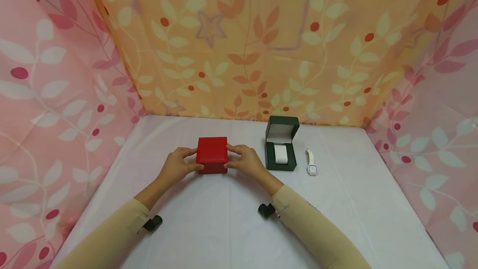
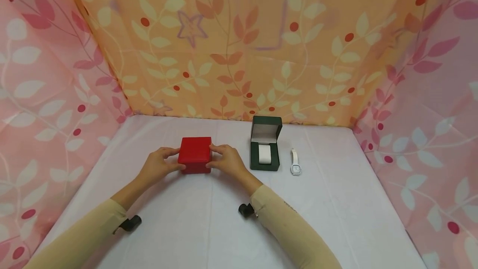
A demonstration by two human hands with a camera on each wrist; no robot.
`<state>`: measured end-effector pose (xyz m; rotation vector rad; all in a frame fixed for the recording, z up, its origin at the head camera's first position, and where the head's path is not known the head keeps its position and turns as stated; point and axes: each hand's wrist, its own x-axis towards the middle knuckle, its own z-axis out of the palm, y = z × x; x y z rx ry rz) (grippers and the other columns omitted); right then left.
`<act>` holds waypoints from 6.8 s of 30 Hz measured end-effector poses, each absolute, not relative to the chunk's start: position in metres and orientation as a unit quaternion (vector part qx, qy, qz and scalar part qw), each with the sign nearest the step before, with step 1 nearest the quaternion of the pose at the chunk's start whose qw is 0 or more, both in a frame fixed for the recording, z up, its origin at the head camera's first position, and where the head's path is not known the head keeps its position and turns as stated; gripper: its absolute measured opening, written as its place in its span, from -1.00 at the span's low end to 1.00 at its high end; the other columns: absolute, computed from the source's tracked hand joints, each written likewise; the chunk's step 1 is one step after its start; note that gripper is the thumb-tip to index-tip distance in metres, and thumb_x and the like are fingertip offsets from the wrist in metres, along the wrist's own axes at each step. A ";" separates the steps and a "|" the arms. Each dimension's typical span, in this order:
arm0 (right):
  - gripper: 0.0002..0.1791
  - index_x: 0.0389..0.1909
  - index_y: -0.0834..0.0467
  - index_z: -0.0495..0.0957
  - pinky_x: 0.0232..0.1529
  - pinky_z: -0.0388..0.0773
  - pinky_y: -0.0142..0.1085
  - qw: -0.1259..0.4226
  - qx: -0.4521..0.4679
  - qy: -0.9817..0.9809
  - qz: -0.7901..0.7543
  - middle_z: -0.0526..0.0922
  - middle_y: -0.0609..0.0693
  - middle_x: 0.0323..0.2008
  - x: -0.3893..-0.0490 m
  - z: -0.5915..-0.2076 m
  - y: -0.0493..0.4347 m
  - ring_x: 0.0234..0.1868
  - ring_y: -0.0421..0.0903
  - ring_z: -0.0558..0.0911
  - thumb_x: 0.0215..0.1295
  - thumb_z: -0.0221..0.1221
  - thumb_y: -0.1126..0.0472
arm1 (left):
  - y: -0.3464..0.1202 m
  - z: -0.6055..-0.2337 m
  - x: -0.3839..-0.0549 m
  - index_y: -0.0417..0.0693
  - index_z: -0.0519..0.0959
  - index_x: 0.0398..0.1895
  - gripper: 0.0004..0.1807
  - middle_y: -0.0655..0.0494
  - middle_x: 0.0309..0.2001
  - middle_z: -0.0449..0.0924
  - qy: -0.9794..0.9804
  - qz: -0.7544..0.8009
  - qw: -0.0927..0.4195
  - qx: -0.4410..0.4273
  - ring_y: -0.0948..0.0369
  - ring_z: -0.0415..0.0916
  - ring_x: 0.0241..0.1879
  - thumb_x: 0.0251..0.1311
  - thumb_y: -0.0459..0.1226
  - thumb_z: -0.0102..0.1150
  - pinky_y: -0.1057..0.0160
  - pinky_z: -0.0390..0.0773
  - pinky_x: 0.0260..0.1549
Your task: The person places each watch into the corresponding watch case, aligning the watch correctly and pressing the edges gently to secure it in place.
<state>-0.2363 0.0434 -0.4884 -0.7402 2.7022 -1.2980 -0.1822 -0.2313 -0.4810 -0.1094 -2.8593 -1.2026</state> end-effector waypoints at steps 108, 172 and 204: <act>-0.38 0.29 0.15 0.55 0.29 0.36 0.20 -0.190 -0.272 0.900 -0.284 0.64 0.09 0.22 -0.188 -0.444 0.229 0.28 0.15 0.53 0.20 0.46 0.19 | -0.065 -0.436 -0.203 0.06 0.46 0.41 -0.25 0.15 0.34 0.51 -0.922 -0.263 0.061 -0.277 0.12 0.34 0.35 0.17 0.03 0.46 0.01 0.39 0.35; -0.33 0.37 0.26 0.45 0.37 0.23 0.31 -0.017 -0.074 0.933 -0.352 0.57 0.28 0.28 -0.214 -0.494 0.318 0.41 0.34 0.38 0.26 0.40 0.17 | 0.016 -0.483 -0.276 0.05 0.55 0.32 -0.27 0.15 0.26 0.59 -0.943 -0.162 0.015 -0.289 0.13 0.38 0.21 0.14 0.17 0.43 0.06 0.39 0.21; -0.45 0.15 0.32 0.62 -0.07 0.56 -0.24 0.022 -0.064 0.939 -0.336 0.78 0.10 -0.17 -0.220 -0.502 0.317 -0.10 -0.04 0.70 0.18 0.47 0.17 | 0.025 -0.481 -0.282 0.03 0.57 0.29 -0.25 0.14 0.21 0.64 -0.951 -0.118 0.014 -0.285 0.11 0.38 0.22 0.08 0.18 0.47 0.06 0.39 0.22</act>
